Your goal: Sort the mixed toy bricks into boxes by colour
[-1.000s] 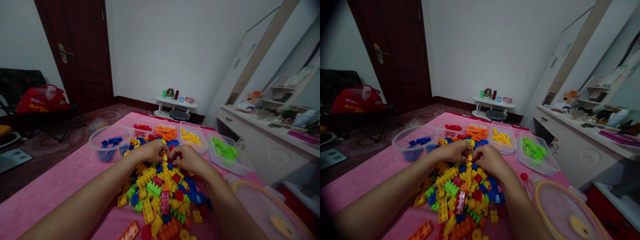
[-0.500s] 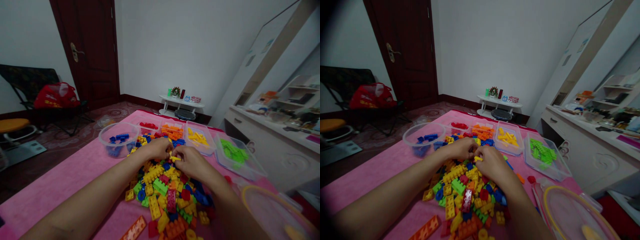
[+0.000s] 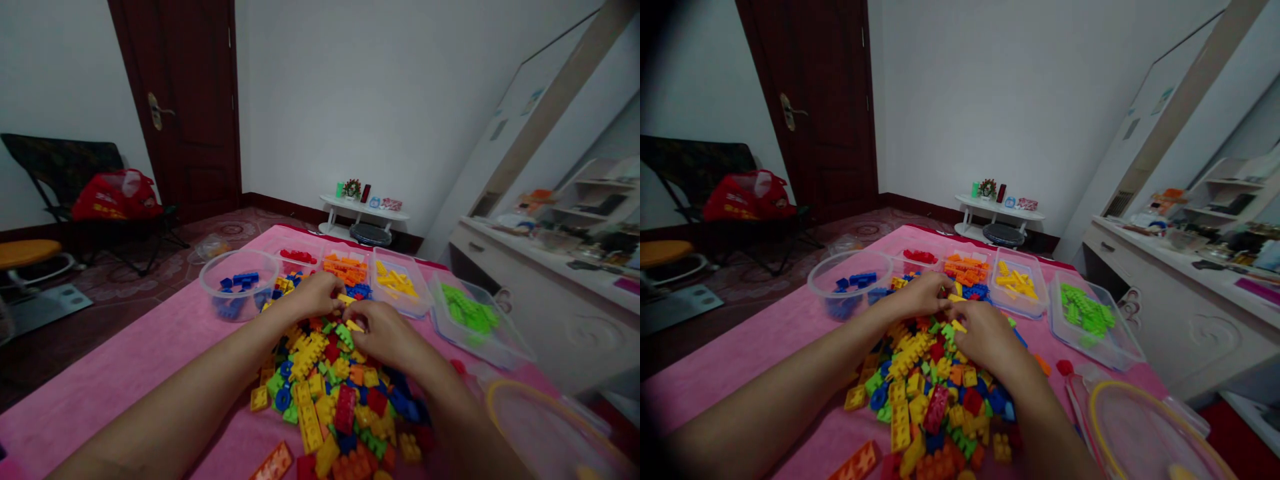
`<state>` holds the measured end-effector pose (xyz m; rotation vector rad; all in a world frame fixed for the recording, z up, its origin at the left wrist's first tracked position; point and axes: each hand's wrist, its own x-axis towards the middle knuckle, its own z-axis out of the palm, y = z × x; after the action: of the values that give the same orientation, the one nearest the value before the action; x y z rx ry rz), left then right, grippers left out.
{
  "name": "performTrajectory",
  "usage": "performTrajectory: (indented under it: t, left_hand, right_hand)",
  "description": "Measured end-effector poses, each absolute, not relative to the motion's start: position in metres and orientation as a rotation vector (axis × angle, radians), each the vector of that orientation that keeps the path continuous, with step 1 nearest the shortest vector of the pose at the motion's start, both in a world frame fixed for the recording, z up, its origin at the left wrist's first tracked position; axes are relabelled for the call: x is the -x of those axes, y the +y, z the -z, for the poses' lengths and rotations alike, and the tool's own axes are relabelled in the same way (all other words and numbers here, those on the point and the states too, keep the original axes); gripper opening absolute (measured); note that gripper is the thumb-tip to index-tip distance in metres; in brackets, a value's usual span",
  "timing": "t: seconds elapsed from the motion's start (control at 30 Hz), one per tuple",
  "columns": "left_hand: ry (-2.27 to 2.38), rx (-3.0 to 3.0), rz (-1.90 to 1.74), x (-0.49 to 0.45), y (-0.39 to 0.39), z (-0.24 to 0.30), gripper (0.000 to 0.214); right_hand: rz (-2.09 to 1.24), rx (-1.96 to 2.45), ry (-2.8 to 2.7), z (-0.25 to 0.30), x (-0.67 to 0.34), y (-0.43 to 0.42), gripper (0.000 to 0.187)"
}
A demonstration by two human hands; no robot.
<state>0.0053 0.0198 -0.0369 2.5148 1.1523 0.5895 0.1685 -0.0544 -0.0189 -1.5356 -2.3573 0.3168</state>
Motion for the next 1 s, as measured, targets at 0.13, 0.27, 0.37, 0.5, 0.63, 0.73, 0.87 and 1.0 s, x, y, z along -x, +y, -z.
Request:
performTrajectory:
  t: [0.13, 0.27, 0.37, 0.5, 0.63, 0.73, 0.87, 1.0]
  left_hand:
    - [1.213, -2.452, -0.77, -0.006, 0.021, 0.031, 0.022]
    - [1.227, -2.288, -1.022, -0.009, 0.021, 0.026, 0.023]
    - [1.176, -2.131, -1.087, -0.011, 0.02, 0.023, 0.027]
    - [0.968, -2.199, -1.038, -0.014, 0.014, 0.021, 0.022]
    - [0.899, -2.317, -1.028, -0.017, 0.006, 0.015, 0.023]
    - [1.028, -2.318, -1.035, -0.013, 0.004, 0.008, 0.031]
    - [1.006, -2.416, -0.647, 0.003, 0.006, 0.0, 0.029]
    - [0.95, -2.549, -0.241, 0.014, 0.0, -0.004, 0.038]
  right_hand:
    - [-0.726, 1.541, -1.774, 0.026, -0.183, -0.034, 0.024]
    - [-1.157, 1.264, -1.147, 0.031, -0.176, -0.033, 0.025]
    - [-1.328, 1.02, -0.873, 0.032, -0.169, -0.034, 0.027]
    - [-1.489, 0.826, -0.794, 0.035, -0.163, -0.036, 0.029]
    - [-1.438, 0.92, -0.88, 0.032, -0.17, -0.034, 0.027]
    - [-1.276, 1.048, -0.825, 0.021, -0.188, -0.018, 0.015]
    - [-1.091, 1.137, -0.733, -0.001, -0.218, 0.024, 0.005]
    - [-0.677, 1.467, -0.942, -0.009, -0.232, 0.047, 0.024]
